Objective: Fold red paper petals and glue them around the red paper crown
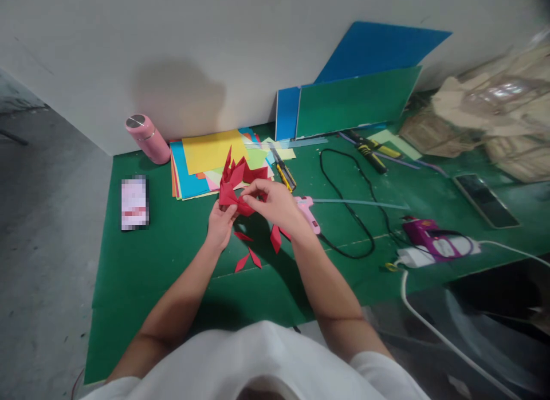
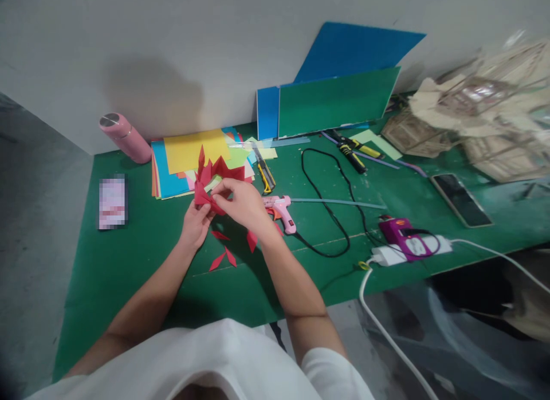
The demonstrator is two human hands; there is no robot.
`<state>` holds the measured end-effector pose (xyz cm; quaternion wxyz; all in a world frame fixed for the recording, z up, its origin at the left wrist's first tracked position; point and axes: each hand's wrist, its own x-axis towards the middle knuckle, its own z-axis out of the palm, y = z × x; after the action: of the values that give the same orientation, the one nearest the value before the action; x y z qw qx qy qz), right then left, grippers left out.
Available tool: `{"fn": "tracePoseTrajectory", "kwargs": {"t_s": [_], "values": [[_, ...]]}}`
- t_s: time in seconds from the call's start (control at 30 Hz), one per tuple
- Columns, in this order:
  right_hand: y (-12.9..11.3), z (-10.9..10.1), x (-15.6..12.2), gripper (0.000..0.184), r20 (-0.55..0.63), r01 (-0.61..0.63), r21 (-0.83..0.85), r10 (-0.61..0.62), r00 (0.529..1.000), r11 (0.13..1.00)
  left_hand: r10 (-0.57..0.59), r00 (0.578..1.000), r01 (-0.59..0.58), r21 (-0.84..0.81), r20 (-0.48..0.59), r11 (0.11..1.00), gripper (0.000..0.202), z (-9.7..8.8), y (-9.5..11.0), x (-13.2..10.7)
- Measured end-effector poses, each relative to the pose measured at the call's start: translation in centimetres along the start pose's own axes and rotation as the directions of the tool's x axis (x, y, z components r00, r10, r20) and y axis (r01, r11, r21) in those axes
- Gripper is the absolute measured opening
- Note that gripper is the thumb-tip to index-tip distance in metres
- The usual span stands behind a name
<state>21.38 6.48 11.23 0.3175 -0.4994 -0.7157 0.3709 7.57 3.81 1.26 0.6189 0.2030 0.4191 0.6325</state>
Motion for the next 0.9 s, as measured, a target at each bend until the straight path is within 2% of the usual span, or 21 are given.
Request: {"fn": "tracePoseTrajectory", "kwargs": {"t_s": [0.23, 0.4, 0.47, 0.63, 0.9], "values": [[0.2, 0.0, 0.1, 0.009, 0.040, 0.054, 0.023, -0.055, 0.998, 0.998, 0.001, 1.000, -0.002, -0.034, -0.012, 0.999, 0.048, 0.2, 0.2, 0.0], [0.7, 0.6, -0.1, 0.038, 0.054, 0.043, -0.009, -0.043, 0.998, 0.999, 0.002, 1.000, -0.002, -0.022, -0.012, 1.000, 0.048, 0.3, 0.3, -0.1], [0.7, 1.0, -0.1, 0.043, 0.043, 0.041, -0.056, -0.039, 0.998, 0.998, -0.002, 1.000, 0.002, -0.023, -0.003, 1.000, 0.049, 0.2, 0.2, -0.1], [0.6, 1.8, -0.1, 0.047, -0.011, 0.086, -0.163, -0.089, 0.996, 0.983, 0.000, 1.000, 0.000, -0.015, 0.004, 1.000, 0.050, 0.1, 0.1, -0.1], [1.0, 2.6, -0.1, 0.046, -0.066, 0.126, -0.163, -0.138, 0.988, 0.978, -0.005, 1.000, 0.006, -0.028, 0.022, 1.000, 0.050, 0.0, 0.2, 0.0]]}}
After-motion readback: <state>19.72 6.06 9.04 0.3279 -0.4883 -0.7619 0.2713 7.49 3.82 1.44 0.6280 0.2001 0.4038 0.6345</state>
